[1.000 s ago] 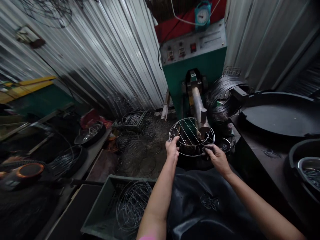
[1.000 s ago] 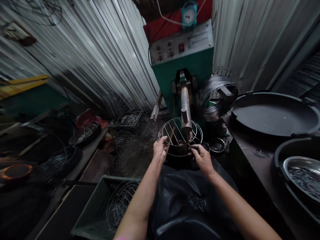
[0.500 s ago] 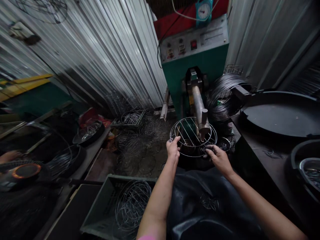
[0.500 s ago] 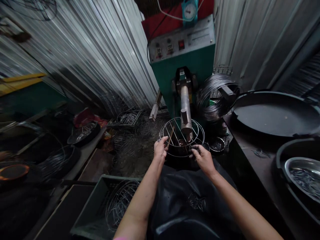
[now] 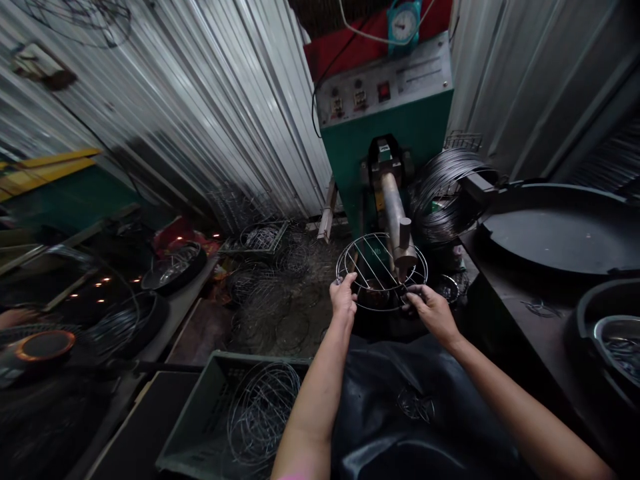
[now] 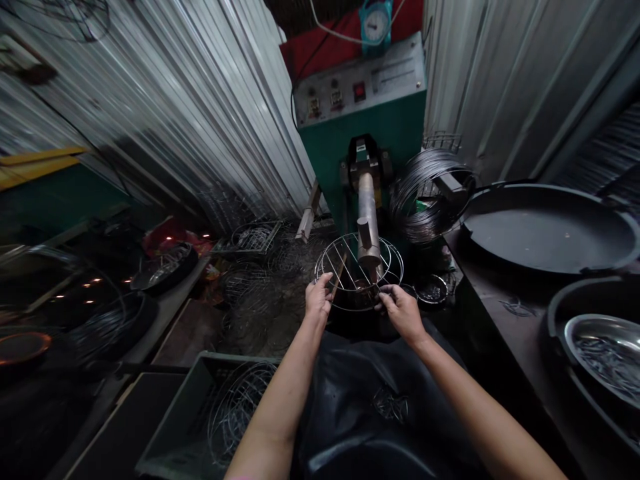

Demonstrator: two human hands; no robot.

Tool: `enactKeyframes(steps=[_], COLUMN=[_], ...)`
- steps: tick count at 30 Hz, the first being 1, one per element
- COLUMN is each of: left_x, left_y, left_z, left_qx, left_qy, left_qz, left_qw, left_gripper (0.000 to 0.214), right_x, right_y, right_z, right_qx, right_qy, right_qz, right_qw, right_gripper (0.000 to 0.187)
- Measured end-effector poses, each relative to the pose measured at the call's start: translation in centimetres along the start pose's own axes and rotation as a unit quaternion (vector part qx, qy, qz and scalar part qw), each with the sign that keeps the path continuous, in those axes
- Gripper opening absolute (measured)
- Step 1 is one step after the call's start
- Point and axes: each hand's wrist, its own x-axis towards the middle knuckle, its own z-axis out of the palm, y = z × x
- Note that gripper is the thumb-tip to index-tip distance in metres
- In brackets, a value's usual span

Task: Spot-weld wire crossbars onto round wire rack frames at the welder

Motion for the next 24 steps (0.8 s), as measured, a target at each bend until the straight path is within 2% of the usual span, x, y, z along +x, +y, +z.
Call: enactKeyframes(steps=[12, 14, 18, 20, 22, 24], left_x=[-0.1, 0.0, 1.8, 2.8, 3.4, 3.3], left_y=[-0.3, 0.0, 1.7, 2.6, 2.9, 2.8], left_z=[-0.3, -0.7, -1.7, -1.7, -1.6, -1.6], left_qx=[0.021, 0.024, 0.074, 0.12, 0.145, 0.135], left_qy=[0.016, -0.005, -0.077, -0.115, -0.145, -0.147], left_qz=[-0.02, -0.041, -0.127, -0.146, -0.135, -0.115], left_qw=[0.999, 0.999, 0.986, 0.975, 0.97, 0.973], left_gripper=[0.036, 0.039, 0.046, 0.044, 0.039, 0.036], right_x=[0.0, -0.7, -3.0, -3.9, -4.5, -4.8], right_y=[-1.0, -0.7, 1.0, 1.4, 1.0, 0.2], right_z=[0.0, -0.6, -2.7, -3.3, -3.4, -3.6], right_qx=[-0.027, 0.005, 0.042, 0.022, 0.002, -0.024], right_qy=[0.009, 0.028, 0.077, 0.042, -0.017, -0.074], right_qz=[-0.013, 0.002, 0.061, 0.09, 0.092, 0.079], right_qw=[1.0, 1.0, 0.994, 0.995, 0.996, 0.994], right_gripper=[0.03, 0.031, 0.04, 0.045, 0.047, 0.046])
